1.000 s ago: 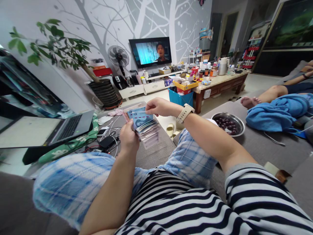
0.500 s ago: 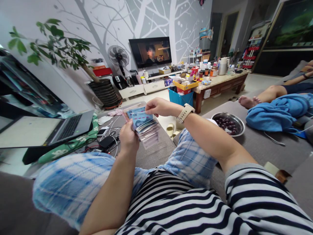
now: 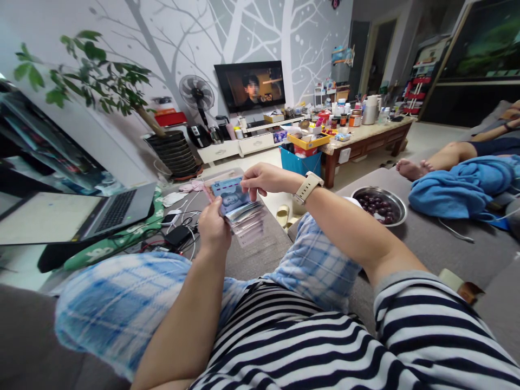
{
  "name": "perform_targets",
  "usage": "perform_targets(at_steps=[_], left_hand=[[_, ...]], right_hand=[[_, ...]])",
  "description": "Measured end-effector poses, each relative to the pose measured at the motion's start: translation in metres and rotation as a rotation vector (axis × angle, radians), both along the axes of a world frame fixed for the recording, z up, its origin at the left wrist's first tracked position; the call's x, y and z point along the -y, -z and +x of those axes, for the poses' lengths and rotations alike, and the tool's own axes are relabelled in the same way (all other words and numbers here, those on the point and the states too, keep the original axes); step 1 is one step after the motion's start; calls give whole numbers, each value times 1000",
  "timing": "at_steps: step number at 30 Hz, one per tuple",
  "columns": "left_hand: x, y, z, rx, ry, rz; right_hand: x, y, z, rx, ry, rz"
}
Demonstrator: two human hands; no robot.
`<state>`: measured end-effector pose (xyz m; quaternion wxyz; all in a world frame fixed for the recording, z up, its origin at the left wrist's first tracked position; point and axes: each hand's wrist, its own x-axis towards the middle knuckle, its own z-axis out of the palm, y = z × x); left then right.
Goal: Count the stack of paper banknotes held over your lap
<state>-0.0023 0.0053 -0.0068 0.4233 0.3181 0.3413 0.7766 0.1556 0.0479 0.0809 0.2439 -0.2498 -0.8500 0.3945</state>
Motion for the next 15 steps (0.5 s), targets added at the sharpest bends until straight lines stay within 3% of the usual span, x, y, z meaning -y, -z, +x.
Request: perform_targets(at_steps=[9,15], left_hand=[[4,-4,2,-39,85,22],[4,-3,1,-76,105,40]], right_hand=[[-9,5,2,147,204,141],[-8,3,1,115,255,120]])
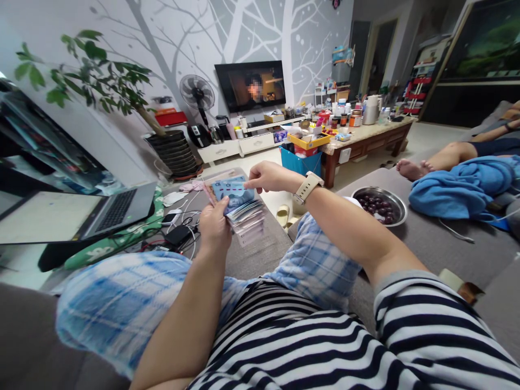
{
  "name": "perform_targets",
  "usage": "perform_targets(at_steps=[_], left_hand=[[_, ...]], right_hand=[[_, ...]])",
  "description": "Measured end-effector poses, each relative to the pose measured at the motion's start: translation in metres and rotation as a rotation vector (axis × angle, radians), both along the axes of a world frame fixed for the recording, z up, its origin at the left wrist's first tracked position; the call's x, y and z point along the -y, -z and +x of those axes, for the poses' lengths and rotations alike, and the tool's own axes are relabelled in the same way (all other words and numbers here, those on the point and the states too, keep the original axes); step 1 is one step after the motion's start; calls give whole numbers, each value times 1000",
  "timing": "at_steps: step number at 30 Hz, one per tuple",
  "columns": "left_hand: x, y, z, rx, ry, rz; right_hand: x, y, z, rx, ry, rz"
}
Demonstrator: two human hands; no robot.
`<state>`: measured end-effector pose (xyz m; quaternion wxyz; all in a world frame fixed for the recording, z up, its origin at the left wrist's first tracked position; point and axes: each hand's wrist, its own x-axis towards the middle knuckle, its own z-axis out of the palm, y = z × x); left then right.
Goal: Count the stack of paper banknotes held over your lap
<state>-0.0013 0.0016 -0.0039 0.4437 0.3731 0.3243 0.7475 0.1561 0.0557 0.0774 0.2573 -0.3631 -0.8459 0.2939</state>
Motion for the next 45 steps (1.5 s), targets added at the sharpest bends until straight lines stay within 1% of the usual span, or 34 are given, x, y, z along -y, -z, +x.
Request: perform_targets(at_steps=[8,13,22,30,37,45], left_hand=[[-2,2,0,10,-5,-3],[-5,3,-1,61,-42,-29],[-6,5,-1,94,-103,-17],[-4,4,-1,68,-112,-49],[-7,6,-2,85,-112,-31],[-5,5,-2,80,-118,-30]], right_hand=[[-2,2,-2,-42,-52,1],[-2,2,-1,-47,-68,19],[0,1,-1,-80,-118,32],[3,0,-1,-125,-154,29],[-1,2,-2,-151,-183,7],[-3,3,-2,-160,-213,-4]])
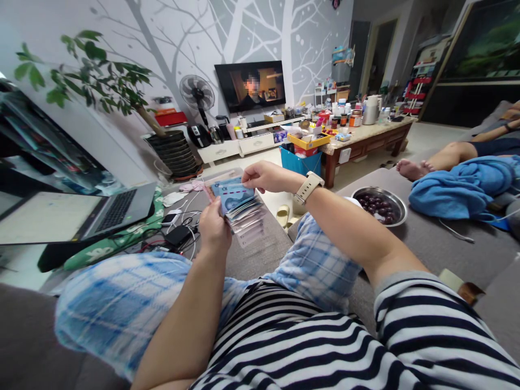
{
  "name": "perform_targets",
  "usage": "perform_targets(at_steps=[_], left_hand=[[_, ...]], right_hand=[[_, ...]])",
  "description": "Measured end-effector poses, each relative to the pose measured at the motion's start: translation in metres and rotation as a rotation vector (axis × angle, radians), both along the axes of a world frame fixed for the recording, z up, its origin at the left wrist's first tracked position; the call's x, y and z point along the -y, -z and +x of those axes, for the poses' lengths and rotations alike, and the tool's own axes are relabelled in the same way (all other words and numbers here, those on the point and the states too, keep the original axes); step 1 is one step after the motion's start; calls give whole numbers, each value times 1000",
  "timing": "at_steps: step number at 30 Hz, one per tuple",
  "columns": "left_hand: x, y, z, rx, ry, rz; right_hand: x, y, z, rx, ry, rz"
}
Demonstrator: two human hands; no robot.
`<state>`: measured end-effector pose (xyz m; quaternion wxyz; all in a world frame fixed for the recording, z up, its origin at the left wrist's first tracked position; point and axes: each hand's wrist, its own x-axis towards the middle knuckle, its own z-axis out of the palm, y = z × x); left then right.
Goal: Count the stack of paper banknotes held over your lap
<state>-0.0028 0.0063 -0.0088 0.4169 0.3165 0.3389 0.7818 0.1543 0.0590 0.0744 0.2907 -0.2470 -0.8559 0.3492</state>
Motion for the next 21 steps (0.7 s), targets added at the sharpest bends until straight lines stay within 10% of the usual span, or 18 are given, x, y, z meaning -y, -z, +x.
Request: perform_targets(at_steps=[21], left_hand=[[4,-4,2,19,2,-21]], right_hand=[[6,-5,2,46,-42,-50]])
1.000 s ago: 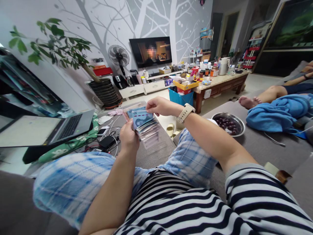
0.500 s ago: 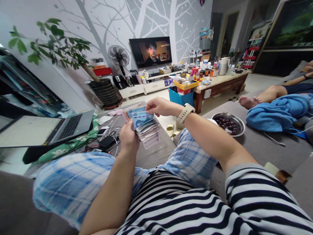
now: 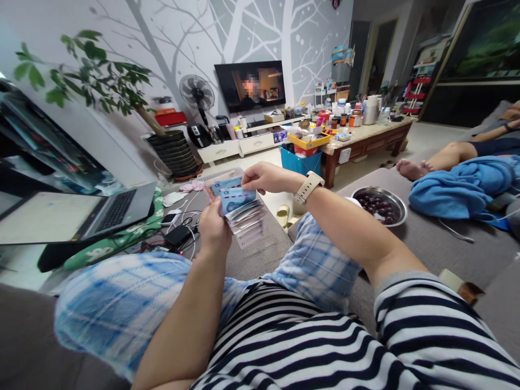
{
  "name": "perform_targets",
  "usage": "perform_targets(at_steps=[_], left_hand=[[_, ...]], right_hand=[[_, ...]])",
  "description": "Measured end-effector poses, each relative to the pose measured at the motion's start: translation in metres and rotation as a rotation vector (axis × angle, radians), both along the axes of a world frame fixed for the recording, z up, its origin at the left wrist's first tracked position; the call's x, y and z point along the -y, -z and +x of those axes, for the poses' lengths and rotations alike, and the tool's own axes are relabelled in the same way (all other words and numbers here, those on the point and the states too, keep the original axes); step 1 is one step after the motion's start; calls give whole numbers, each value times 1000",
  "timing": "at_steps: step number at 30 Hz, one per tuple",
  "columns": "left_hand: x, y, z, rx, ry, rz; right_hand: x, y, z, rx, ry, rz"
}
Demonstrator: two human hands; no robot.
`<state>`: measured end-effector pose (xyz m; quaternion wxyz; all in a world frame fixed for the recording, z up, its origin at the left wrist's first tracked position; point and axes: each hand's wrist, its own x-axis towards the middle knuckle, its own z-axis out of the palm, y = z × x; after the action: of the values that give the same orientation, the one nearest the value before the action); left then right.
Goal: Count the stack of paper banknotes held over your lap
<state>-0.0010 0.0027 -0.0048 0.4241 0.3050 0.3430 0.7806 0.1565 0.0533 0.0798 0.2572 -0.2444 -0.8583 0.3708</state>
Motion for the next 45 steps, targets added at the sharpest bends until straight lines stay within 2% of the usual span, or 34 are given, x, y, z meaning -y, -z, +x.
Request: perform_targets(at_steps=[5,8,16,23,31,35,39,42,45], left_hand=[[-3,2,-1,-6,31,10],[-3,3,-1,-11,34,5],[2,-2,3,-44,86,5],[4,-3,3,-73,116,39],[3,0,2,-92,127,34],[4,-2,3,-68,135,13],[9,-11,3,-56,151,14],[20,-17,0,-76,162,56],[39,-10,-3,-94,174,49]], right_hand=[[3,-2,0,8,-47,-73],[3,-2,1,35,-24,-59],[-7,5,1,133,172,114],[-11,6,1,106,360,206],[-6,7,-1,143,268,183],[-3,7,-5,87,261,160],[5,5,-7,-3,299,135],[19,7,-9,-107,332,96],[44,22,-15,-333,349,26]])
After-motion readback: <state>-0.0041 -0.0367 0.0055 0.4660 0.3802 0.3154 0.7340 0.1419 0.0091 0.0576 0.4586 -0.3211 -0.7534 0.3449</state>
